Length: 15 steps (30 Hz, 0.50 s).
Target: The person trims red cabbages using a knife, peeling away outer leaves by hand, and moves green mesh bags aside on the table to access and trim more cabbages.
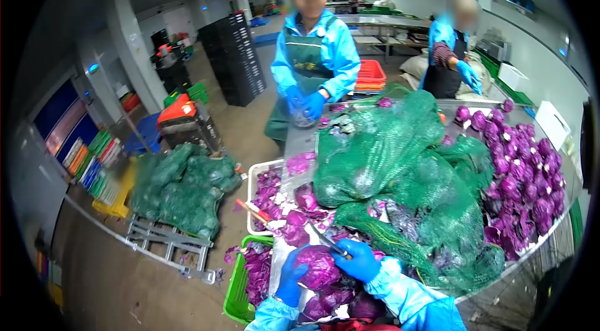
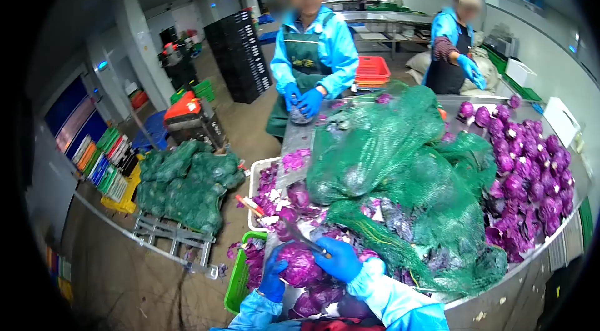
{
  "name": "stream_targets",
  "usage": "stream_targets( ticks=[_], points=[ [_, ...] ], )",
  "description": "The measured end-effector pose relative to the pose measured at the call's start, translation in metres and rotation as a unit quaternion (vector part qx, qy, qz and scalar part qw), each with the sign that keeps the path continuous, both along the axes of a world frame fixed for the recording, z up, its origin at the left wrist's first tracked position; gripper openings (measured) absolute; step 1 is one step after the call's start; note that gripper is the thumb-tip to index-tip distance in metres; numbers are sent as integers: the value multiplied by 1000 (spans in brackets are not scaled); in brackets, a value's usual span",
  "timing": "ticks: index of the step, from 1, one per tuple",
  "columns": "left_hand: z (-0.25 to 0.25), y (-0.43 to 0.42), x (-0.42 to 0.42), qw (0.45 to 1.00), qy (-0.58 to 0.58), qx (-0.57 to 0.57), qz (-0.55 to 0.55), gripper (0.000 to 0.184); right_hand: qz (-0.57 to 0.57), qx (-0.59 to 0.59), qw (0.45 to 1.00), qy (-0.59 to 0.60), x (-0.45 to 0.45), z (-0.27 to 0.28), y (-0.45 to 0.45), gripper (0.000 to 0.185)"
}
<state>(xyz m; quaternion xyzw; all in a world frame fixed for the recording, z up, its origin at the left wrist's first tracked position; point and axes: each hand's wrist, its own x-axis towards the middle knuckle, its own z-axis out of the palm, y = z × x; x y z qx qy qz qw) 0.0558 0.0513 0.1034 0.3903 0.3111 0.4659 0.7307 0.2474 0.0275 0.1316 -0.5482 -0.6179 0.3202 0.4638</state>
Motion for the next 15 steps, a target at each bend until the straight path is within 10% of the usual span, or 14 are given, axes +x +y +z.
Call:
stream_targets(
  ticks=[15],
  points=[
    [-35, 7, 8, 999, -43, -15, 3, 67, 63, -74, 986, 136, 2, -34, 11, 38]
  ],
)
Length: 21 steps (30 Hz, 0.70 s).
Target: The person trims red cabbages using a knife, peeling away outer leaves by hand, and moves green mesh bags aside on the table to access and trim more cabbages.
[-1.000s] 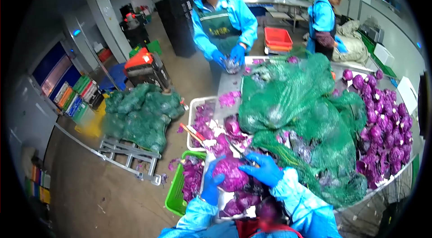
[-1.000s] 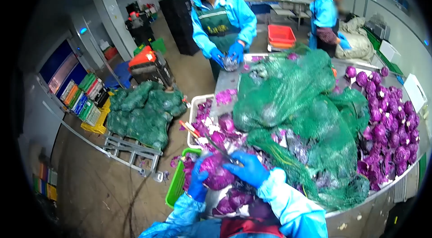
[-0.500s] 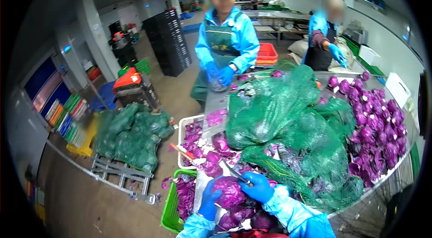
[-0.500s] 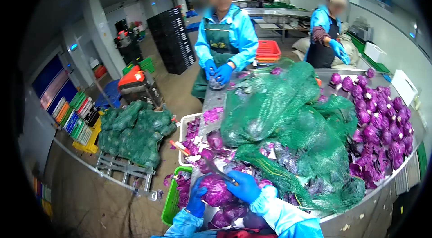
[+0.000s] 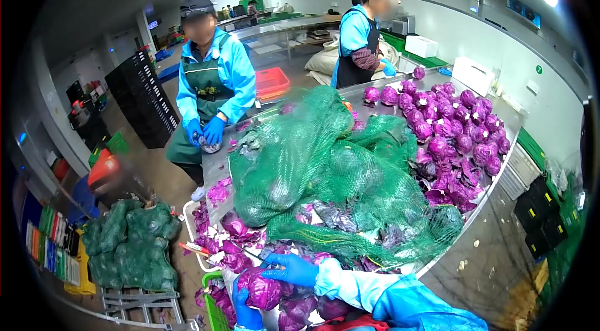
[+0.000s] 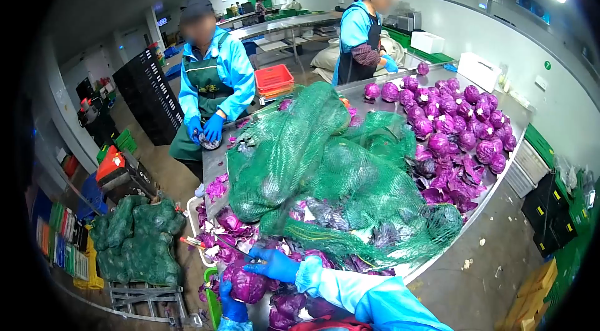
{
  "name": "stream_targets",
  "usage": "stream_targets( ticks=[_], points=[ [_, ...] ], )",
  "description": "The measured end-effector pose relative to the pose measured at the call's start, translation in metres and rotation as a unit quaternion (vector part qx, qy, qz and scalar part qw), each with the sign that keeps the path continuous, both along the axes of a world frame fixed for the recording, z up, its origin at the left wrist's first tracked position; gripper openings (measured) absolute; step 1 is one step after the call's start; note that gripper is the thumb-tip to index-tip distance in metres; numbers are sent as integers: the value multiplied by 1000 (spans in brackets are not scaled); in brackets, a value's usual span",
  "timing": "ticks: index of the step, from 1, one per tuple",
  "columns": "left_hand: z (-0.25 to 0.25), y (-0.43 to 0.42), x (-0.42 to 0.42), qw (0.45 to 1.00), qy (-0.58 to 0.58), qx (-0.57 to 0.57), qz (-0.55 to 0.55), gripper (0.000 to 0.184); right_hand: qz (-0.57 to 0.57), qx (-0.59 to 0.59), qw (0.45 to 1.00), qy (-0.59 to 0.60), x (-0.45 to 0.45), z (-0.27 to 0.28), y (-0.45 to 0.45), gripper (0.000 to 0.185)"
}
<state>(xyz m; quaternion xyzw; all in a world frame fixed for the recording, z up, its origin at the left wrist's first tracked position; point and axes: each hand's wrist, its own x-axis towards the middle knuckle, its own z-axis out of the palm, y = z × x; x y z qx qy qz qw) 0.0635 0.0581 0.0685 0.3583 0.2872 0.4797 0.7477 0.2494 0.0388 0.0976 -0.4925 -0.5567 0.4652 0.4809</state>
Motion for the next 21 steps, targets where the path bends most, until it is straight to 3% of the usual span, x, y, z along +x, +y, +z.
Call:
stream_targets(
  ticks=[4, 9, 12, 15, 18, 21],
  points=[
    [20, -10, 1, 999, -2, -23, -35, 68, -20, 15, 1000, -6, 0, 5, -11, 36],
    [0, 0, -10, 996, -5, -55, -74, 71, 12, 65, 995, -73, 7, 4, -11, 36],
    [12, 1, -9, 993, -6, -31, -117, 69, 20, 180, 981, -65, 8, 11, -12, 37],
    [14, -2, -9, 994, 7, -28, -108, 65, 43, 151, 987, -40, 7, 7, -14, 33],
    [16, -6, -7, 994, -1, -55, -90, 57, 42, 56, 989, -130, 11, 22, -25, 29],
    [10, -7, -8, 995, 5, -55, -82, 57, 23, 71, 988, -133, 7, 9, -24, 28]
  ],
)
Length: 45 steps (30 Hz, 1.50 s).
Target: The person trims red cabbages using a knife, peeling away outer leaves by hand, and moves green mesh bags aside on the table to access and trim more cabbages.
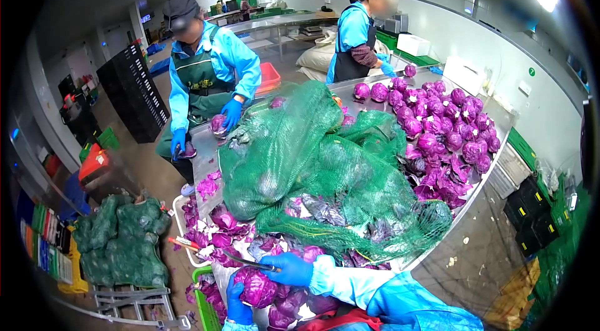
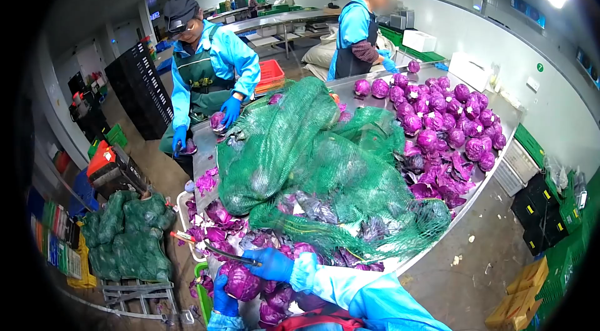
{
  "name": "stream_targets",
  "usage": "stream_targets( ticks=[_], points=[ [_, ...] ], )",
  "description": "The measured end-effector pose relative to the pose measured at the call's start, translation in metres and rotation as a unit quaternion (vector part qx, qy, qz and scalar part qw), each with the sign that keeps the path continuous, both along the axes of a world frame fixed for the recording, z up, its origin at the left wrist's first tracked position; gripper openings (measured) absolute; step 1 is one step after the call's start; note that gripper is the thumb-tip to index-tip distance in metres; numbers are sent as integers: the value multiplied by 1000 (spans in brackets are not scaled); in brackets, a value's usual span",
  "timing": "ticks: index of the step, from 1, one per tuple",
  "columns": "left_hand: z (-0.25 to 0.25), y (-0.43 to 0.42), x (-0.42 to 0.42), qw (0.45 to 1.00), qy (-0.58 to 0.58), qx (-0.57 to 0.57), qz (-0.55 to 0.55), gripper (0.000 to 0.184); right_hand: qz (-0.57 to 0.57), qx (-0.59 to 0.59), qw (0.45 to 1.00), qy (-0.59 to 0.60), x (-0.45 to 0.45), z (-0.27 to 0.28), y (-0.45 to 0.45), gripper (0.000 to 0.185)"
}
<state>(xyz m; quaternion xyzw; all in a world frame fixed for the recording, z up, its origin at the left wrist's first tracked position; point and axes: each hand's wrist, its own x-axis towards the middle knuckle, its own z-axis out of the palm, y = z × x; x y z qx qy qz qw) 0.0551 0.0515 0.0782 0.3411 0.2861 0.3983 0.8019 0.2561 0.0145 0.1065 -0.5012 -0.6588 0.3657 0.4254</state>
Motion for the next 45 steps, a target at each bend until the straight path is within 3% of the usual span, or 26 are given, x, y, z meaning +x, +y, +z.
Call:
stream_targets(
  ticks=[3, 6, 12, 15, 16, 19, 20, 23, 25, 28, 31, 34, 37, 38, 41, 45],
  points=[
    [-6, 1, 0, 1000, -5, -5, 4, 59, -78, -34, 996, 18, -10, -9, -1, 26],
    [-5, -1, 3, 1000, -16, -12, 7, 60, -88, -26, 984, 150, -13, -12, 3, 21],
    [-6, -3, 9, 998, -46, -45, -13, 66, -128, -37, 971, 197, -10, -10, 2, 19],
    [6, -11, 17, 994, -64, -77, -31, 72, -134, -172, 926, 307, -5, 16, -4, 20],
    [8, -12, 20, 991, -99, -84, -39, 71, -110, -121, 915, 369, -5, 4, -4, 20],
    [8, -13, 27, 983, -149, -104, -8, 70, -57, -134, 922, 359, 1, 12, -11, 21],
    [6, -12, 27, 985, -143, -102, 8, 69, -30, -144, 895, 421, 0, 21, -18, 21],
    [9, -4, 26, 985, -152, -82, 25, 69, 43, -162, 900, 403, 9, 38, -36, 22],
    [-3, 2, 16, 982, -183, -42, 7, 68, -6, -119, 927, 355, 22, 32, -40, 27],
    [-5, 7, 7, 973, -199, -107, 45, 66, -142, -158, 930, 299, 22, 31, -34, 28],
    [7, 2, 9, 979, -161, -93, 80, 68, -106, -229, 924, 288, 24, 30, -33, 44],
    [12, 1, 10, 979, -168, -99, 52, 71, -108, -188, 941, 259, 11, 27, -27, 47],
    [16, -2, 14, 992, -112, -37, 49, 78, -87, -86, 968, 220, 0, 35, -17, 43],
    [20, -2, 16, 994, -97, -7, 51, 80, -82, -133, 959, 237, -2, 46, -18, 43],
    [35, -2, 20, 995, -68, 51, 52, 84, -71, -102, 982, 141, -3, 53, -13, 40],
    [30, -1, 17, 995, -71, 51, 48, 87, -81, -112, 970, 198, -4, 40, -10, 31]
  ],
)
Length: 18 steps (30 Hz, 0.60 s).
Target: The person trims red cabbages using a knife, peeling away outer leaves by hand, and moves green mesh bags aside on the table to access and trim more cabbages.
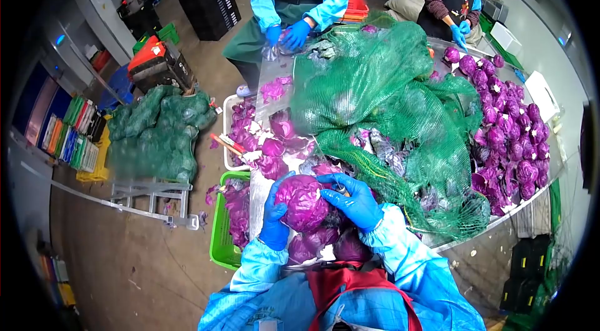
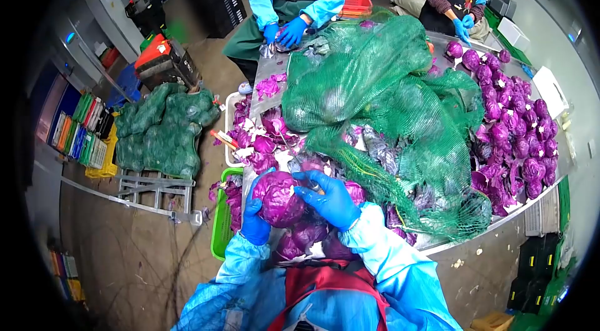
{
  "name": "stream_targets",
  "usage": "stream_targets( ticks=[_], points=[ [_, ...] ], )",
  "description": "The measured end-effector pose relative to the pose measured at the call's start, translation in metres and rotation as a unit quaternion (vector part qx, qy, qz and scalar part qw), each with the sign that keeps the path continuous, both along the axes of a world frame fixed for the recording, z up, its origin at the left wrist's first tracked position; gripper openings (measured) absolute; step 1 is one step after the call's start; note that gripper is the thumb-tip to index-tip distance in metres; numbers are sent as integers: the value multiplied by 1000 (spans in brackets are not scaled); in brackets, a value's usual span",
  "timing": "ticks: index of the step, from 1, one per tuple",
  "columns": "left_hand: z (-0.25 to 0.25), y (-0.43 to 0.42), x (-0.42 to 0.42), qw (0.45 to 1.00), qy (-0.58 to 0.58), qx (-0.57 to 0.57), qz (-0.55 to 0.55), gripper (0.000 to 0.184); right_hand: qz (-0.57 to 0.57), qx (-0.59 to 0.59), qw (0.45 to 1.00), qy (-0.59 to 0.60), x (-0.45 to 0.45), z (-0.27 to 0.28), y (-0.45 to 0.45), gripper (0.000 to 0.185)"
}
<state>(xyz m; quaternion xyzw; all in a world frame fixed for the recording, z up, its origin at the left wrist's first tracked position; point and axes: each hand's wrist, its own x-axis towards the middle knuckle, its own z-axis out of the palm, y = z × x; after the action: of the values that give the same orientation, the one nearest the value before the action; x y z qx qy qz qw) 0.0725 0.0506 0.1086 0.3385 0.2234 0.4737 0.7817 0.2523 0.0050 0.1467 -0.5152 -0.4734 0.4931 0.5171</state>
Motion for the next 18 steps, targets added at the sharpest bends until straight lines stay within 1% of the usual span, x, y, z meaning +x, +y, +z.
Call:
stream_targets(
  ticks=[1, 4, 7, 10, 11, 14, 15, 18],
  points=[
    [-2, 1, -1, 1000, 0, 3, -4, 88, -6, -19, 1000, 1, 0, 1, 0, 29],
    [-6, 1, -1, 1000, 12, 11, -14, 90, -19, -23, 999, 23, 1, -15, 2, 29],
    [-1, 1, -1, 999, 39, 33, -16, 92, -14, -6, 999, 39, 4, -8, 2, 28],
    [3, 4, -3, 996, 66, 65, -18, 92, 16, 22, 989, -142, 6, -3, 2, 28],
    [4, 5, -5, 994, 75, 76, -19, 92, 23, 56, 987, -146, 5, 6, 3, 26],
    [3, 7, -11, 991, 92, 92, -41, 89, 48, 32, 980, -189, 9, 8, 6, 24],
    [4, 8, -12, 985, 120, 118, -32, 87, 45, 52, 973, -221, 11, 0, 9, 23],
    [-2, 2, -13, 989, 107, 95, -45, 86, 16, 112, 951, -287, 8, -6, 6, 17]
  ],
)
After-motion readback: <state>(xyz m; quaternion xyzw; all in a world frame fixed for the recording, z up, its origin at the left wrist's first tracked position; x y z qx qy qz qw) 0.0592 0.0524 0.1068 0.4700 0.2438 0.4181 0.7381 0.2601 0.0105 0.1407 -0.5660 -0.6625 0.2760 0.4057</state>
